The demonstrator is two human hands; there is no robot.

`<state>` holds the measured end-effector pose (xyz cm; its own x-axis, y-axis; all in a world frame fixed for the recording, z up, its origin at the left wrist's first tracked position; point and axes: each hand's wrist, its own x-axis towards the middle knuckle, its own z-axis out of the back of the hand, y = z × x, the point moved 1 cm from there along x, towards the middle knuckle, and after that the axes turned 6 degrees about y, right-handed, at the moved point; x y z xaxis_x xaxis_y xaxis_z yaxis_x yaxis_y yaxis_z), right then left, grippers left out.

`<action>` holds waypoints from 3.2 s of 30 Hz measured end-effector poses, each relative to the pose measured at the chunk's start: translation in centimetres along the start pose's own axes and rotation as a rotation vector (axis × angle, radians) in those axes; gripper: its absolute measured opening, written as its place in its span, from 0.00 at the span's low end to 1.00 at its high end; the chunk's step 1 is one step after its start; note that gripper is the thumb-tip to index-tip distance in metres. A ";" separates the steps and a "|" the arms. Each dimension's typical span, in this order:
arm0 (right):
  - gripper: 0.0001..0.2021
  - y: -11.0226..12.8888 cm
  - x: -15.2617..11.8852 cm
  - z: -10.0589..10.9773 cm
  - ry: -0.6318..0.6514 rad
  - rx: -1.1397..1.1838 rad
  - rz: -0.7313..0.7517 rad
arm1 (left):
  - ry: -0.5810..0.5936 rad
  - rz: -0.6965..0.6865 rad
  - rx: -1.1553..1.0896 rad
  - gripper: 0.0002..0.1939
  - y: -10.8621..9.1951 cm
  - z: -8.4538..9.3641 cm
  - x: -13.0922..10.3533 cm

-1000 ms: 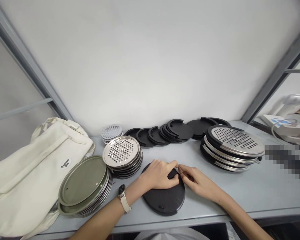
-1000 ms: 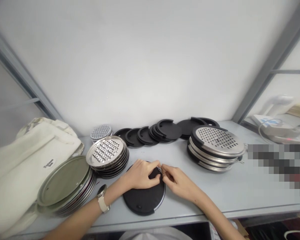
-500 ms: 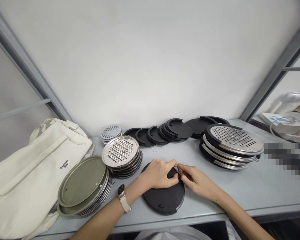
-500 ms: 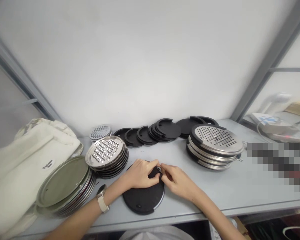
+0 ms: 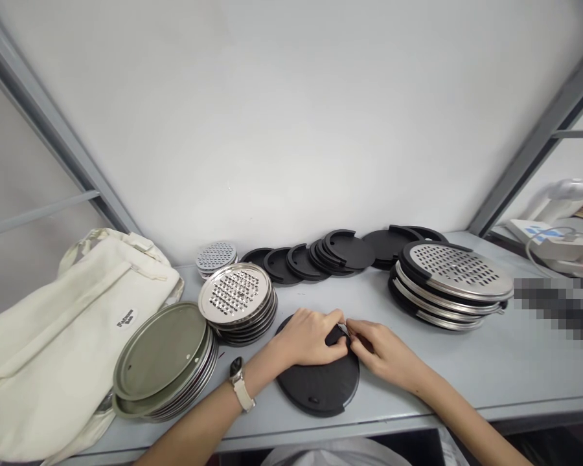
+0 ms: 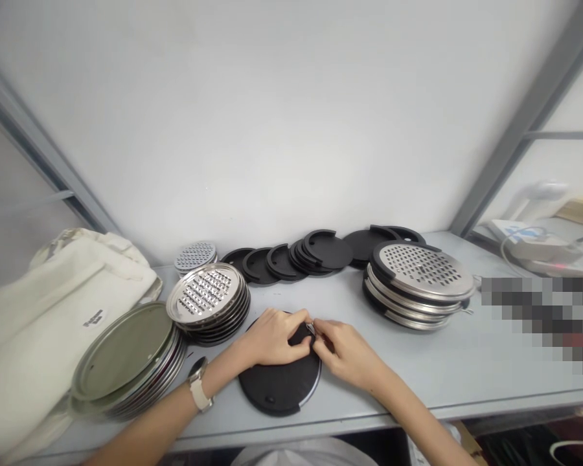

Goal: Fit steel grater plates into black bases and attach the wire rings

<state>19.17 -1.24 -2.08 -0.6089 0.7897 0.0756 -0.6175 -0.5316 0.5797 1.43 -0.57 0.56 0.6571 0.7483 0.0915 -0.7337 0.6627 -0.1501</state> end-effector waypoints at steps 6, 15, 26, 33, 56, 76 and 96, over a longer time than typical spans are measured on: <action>0.10 0.0 0.0 -0.2 -0.023 -0.025 -0.007 | -0.005 -0.009 -0.038 0.12 0.2 -0.1 0.0; 0.11 0.0 0.0 -0.6 -0.110 -0.088 -0.008 | -0.007 -0.034 -0.122 0.11 0.5 -0.2 0.1; 0.13 -0.2 -0.1 -0.7 -0.174 -0.046 -0.034 | 0.026 -0.024 -0.063 0.10 0.3 0.0 0.1; 0.11 0.1 -0.1 -0.6 -0.083 -0.012 0.002 | 0.040 -0.023 -0.036 0.11 0.2 0.2 0.2; 0.07 0.3 -0.3 0.1 -0.025 0.223 -0.010 | 0.063 -0.038 -0.041 0.10 -0.1 0.7 0.0; 0.11 -0.2 0.2 -0.5 -0.104 0.059 -0.016 | 0.050 0.006 0.009 0.11 -0.3 0.7 0.0; 0.11 0.0 0.1 -0.6 -0.095 -0.014 -0.059 | -0.006 -0.015 -0.053 0.11 0.2 -0.1 0.2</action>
<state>18.83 -1.39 -2.52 -0.5213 0.8451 0.1186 -0.6583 -0.4867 0.5743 1.42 -0.24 0.47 0.6667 0.7387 0.0996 -0.7136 0.6711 -0.2008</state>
